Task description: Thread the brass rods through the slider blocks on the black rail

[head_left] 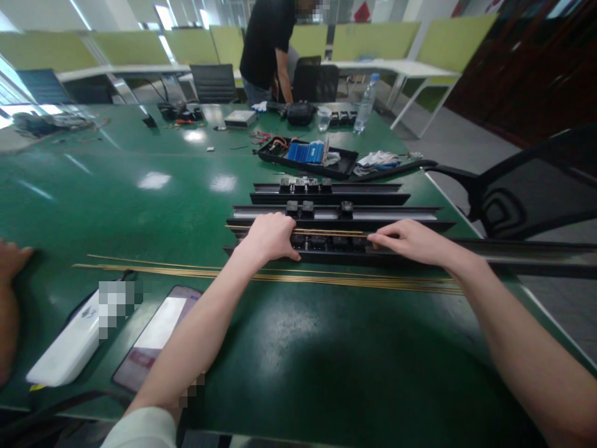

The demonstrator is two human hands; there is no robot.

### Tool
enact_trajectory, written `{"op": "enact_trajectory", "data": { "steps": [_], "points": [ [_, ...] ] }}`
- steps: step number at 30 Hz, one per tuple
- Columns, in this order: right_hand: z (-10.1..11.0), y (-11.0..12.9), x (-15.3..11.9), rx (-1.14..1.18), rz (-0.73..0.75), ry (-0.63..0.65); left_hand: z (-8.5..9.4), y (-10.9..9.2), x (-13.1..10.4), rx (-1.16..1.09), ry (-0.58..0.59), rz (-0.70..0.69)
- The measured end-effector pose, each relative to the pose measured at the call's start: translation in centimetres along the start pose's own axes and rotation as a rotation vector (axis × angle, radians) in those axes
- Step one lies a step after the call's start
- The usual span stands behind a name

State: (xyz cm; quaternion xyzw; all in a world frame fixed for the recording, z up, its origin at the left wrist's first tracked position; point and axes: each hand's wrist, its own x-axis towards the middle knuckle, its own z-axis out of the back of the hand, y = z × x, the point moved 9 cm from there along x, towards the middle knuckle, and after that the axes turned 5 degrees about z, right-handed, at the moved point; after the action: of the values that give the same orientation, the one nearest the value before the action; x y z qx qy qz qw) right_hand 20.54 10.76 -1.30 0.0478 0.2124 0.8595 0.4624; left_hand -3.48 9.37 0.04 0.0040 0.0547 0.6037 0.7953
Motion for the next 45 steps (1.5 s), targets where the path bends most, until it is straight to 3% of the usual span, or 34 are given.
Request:
{"op": "enact_trajectory", "data": {
  "steps": [8, 18, 23, 33, 45],
  "points": [
    [0.2, -1.1, -0.2, -0.002, -0.033, 0.015, -0.2, -1.0, -0.1, -0.032, -0.066, 0.009],
    [0.3, -1.7, -0.5, -0.016, -0.066, 0.008, -0.3, -0.5, -0.2, -0.047, -0.113, 0.011],
    [0.5, -2.0, -0.6, 0.032, -0.040, 0.021, -0.1, 0.4, 0.1, -0.092, -0.050, -0.046],
    [1.1, -3.1, -1.1, 0.142, -0.040, 0.044, -0.2, 2.9, 0.1, -0.191, 0.090, -0.005],
    [1.9, -3.3, -2.2, 0.265, -0.007, 0.108, -0.4, 2.8, 0.2, -0.154, 0.076, -0.006]
  ]
}}
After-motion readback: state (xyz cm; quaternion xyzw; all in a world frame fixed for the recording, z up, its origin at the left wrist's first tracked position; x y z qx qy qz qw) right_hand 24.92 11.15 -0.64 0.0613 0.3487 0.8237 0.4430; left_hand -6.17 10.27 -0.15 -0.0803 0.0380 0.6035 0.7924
